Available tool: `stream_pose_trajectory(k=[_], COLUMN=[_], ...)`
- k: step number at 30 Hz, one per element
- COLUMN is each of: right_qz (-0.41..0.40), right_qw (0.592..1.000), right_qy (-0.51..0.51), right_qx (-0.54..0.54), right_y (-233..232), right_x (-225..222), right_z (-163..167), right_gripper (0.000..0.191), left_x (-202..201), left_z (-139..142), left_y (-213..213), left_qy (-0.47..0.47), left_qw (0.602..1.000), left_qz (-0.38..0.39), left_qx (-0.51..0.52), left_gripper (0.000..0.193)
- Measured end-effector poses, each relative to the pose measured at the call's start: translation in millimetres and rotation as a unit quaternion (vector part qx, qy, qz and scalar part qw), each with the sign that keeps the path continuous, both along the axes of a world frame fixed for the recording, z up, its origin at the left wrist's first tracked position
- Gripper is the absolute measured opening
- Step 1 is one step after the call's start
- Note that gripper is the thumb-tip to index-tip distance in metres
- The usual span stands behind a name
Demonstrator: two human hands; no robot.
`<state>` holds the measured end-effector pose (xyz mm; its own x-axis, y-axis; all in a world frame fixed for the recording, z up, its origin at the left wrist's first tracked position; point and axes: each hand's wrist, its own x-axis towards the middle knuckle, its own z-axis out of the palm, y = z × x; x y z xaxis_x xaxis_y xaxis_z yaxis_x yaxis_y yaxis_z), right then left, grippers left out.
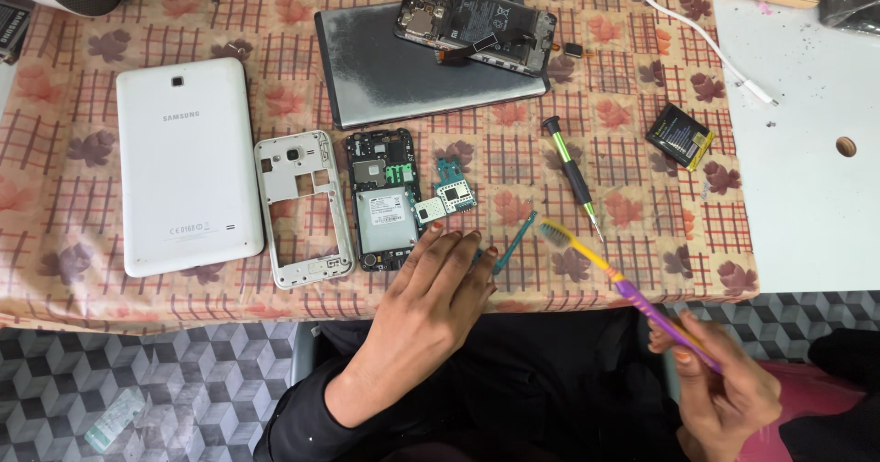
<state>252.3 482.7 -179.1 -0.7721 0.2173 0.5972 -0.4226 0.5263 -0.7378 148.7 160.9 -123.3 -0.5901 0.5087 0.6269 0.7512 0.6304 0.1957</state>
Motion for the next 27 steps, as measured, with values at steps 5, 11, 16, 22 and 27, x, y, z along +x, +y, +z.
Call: stream_pose_trajectory(k=[5,11,16,22,27], right_qz=[0.021,0.039,0.013,0.077,-0.067], right_qw=[0.998,0.996,0.996,0.996,0.99], right_qy=[0.001,0.007,0.026,-0.037,-0.035], right_qx=[0.056,0.082,0.086,0.011,0.118], right_y=[-8.9,-21.8,-18.9,-26.2,-23.4], right_x=[-5.3,-16.0,-21.4,-8.6,-13.8], right_z=[6.1,4.4,10.9,11.9,17.7], right_gripper=[0.019,0.021,0.015,0.012,0.011], left_x=[4.2,8.4,8.8,9.4,9.6], left_z=[-1.7,-5.2,-6.5,-5.0,-2.7], left_y=[0.7,-0.4,-1.9,-1.0,-0.9], left_qy=[-0.004,-0.005,-0.011,-0.009,-0.009], left_qw=[1.0,1.0,1.0,1.0,1.0], left_qz=[-0.018,-0.011,-0.019,-0.017,-0.014], left_qx=[0.002,-0.018,-0.016,-0.014,-0.016], left_gripper=[0.03,0.027,0.026,0.026,0.027])
